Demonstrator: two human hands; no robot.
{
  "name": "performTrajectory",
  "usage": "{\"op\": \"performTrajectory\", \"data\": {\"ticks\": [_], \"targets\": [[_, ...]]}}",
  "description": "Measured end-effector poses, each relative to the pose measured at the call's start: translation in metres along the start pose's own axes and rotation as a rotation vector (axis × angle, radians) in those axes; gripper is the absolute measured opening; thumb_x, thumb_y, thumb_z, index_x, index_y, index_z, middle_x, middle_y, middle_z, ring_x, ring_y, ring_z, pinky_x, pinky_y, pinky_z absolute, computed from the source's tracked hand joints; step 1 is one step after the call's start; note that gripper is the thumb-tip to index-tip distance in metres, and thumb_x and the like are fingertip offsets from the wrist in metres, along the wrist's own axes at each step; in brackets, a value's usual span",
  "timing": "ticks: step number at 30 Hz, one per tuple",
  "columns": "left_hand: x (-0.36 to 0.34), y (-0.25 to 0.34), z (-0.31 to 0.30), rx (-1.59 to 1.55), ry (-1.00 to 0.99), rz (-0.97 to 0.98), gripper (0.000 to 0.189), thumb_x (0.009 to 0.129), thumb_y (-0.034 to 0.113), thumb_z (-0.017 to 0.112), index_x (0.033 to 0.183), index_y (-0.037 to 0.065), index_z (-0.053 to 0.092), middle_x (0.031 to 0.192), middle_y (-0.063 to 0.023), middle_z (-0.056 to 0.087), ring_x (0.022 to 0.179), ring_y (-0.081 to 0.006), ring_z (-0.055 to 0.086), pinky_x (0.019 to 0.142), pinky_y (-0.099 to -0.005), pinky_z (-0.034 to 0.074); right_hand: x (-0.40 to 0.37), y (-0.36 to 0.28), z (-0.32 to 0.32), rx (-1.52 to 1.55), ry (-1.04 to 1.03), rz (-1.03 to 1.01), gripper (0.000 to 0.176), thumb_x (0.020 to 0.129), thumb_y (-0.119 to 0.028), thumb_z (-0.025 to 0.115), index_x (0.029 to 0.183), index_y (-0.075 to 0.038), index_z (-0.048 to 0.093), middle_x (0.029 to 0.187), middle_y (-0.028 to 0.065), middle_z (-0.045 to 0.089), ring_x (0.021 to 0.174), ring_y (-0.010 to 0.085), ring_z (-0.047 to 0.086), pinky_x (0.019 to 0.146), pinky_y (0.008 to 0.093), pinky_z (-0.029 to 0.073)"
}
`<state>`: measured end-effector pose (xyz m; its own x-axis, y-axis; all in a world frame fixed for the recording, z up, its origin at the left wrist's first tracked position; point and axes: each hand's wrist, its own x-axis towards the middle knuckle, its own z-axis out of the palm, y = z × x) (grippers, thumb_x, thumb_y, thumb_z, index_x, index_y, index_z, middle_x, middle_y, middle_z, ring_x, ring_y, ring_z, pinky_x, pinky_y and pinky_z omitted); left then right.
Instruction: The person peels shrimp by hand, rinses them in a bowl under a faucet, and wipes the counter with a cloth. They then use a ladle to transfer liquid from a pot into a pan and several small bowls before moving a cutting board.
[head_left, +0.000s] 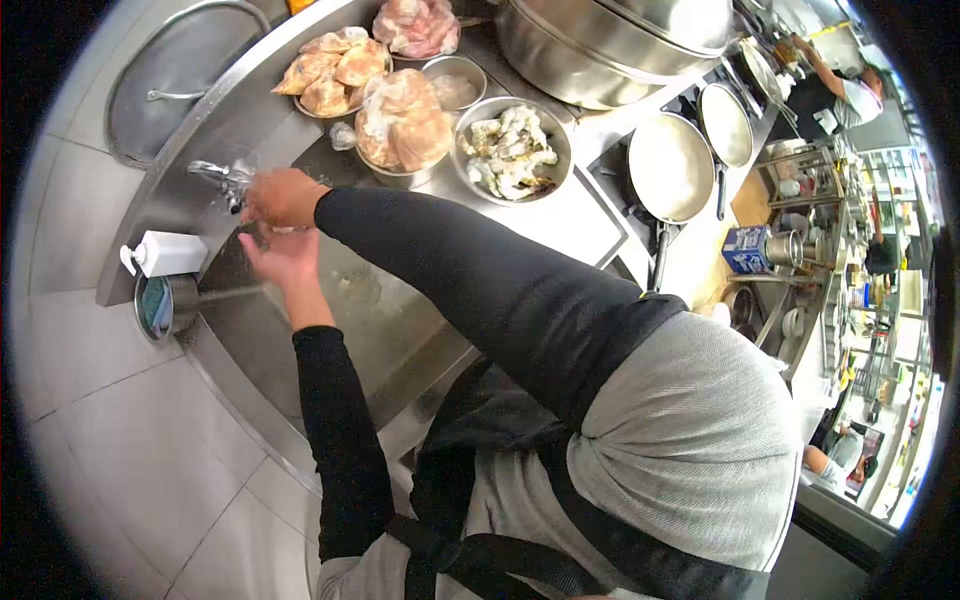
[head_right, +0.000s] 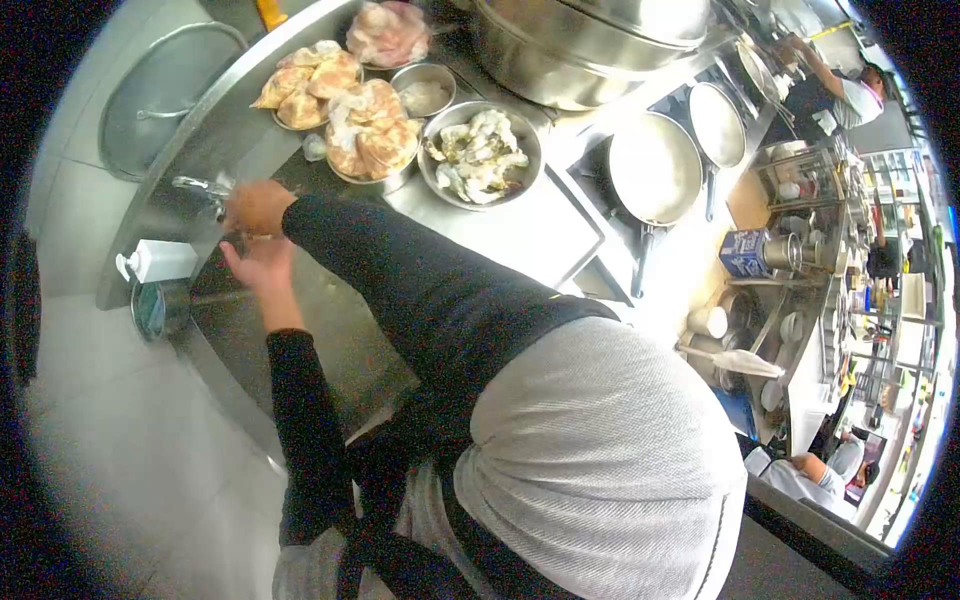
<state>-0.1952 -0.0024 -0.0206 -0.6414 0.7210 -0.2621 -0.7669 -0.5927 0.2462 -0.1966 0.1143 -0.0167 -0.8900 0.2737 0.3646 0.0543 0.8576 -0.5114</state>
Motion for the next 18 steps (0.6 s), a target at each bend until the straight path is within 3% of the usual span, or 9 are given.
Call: {"op": "performTrajectory", "data": {"ticks": [5,7,8,11,12,13,14,16,18], "targets": [[0.069,-0.009,-0.046,0.273,0.037,0.098,0.046,0.094,0.040,0.050,0.127,0.008,0.054,0.125,-0.0111,0.060,0.118,-0.0319,0.055,0.103,-0.0459,0.041,-0.018,-0.001,-0.001,0.112,-0.061,0.325,0.026,0.092,-0.027,0.051,0.098,-0.009,0.070,0.100,0.0172,0.067,0.100,0.0323,0.065,0.084,0.0440,0.051],[0.048,-0.020,-0.003,0.299,-0.129,-0.023,0.044,0.093,0.036,0.050,0.127,0.009,0.054,0.129,-0.0105,0.058,0.120,-0.0300,0.054,0.103,-0.0461,0.041,-0.013,0.037,0.043,1.142,0.275,0.924,0.028,0.093,-0.024,0.048,0.110,-0.008,0.064,0.114,0.0194,0.061,0.108,0.0324,0.061,0.087,0.0449,0.049],[0.041,-0.028,0.015,0.403,0.096,0.030,0.045,0.093,0.034,0.047,0.130,0.008,0.052,0.128,-0.0133,0.059,0.121,-0.0307,0.054,0.102,-0.0461,0.041,-0.020,0.040,0.037,1.134,0.292,0.932,0.028,0.093,-0.024,0.048,0.110,-0.008,0.064,0.114,0.0194,0.061,0.108,0.0324,0.061,0.087,0.0449,0.049],[0.108,-0.019,-0.038,0.479,0.087,-0.178,0.048,0.093,0.039,0.047,0.132,0.011,0.050,0.127,-0.0151,0.058,0.120,-0.0338,0.054,0.103,-0.0454,0.041,-0.057,0.041,-0.007,-0.211,0.104,0.325,0.027,0.093,-0.019,0.046,0.113,-0.003,0.055,0.120,0.0215,0.055,0.105,0.0359,0.059,0.085,0.0486,0.047],[0.093,-0.024,-0.009,0.541,0.266,-0.218,0.047,0.094,0.040,0.046,0.130,0.011,0.051,0.128,-0.0141,0.058,0.120,-0.0336,0.053,0.103,-0.0447,0.042,-0.072,0.017,-0.046,0.141,0.194,0.408,0.031,0.090,-0.021,0.051,0.113,0.000,0.055,0.123,0.0219,0.053,0.102,0.0421,0.057,0.080,0.0525,0.047],[0.073,-0.022,0.022,0.608,0.443,-0.249,0.045,0.095,0.041,0.045,0.128,0.012,0.053,0.129,-0.0131,0.057,0.120,-0.0333,0.053,0.103,-0.0440,0.042,-0.072,0.023,-0.050,0.079,0.081,0.073,0.038,0.089,-0.023,0.055,0.122,-0.004,0.051,0.125,0.0217,0.052,0.102,0.0443,0.057,0.083,0.0524,0.048],[0.098,-0.004,-0.014,0.626,0.253,-0.350,0.045,0.096,0.042,0.045,0.128,0.013,0.053,0.132,-0.0118,0.055,0.122,-0.0333,0.051,0.103,-0.0450,0.042,-0.071,0.029,-0.054,0.015,-0.042,-0.265,0.048,0.088,-0.025,0.059,0.131,-0.009,0.048,0.128,0.0215,0.052,0.102,0.0464,0.057,0.085,0.0522,0.049],[0.152,0.021,-0.102,1.021,-0.344,-0.349,0.046,0.098,0.046,0.042,0.126,0.013,0.055,0.133,-0.0135,0.053,0.124,-0.0340,0.049,0.101,-0.0471,0.043,-0.096,0.015,-0.065,-0.233,0.041,-0.355,0.060,0.085,-0.024,0.062,0.140,-0.016,0.039,0.133,0.0201,0.049,0.104,0.0453,0.058,0.088,0.0511,0.050],[0.118,-0.016,-0.071,0.883,-0.248,-0.344,0.049,0.099,0.047,0.040,0.129,0.011,0.052,0.133,-0.0133,0.053,0.123,-0.0316,0.050,0.102,-0.0464,0.043,-0.103,0.011,-0.066,-0.458,0.128,-0.449,0.075,0.082,-0.022,0.066,0.148,-0.023,0.031,0.139,0.0188,0.046,0.107,0.0443,0.058,0.090,0.0500,0.050]]}}
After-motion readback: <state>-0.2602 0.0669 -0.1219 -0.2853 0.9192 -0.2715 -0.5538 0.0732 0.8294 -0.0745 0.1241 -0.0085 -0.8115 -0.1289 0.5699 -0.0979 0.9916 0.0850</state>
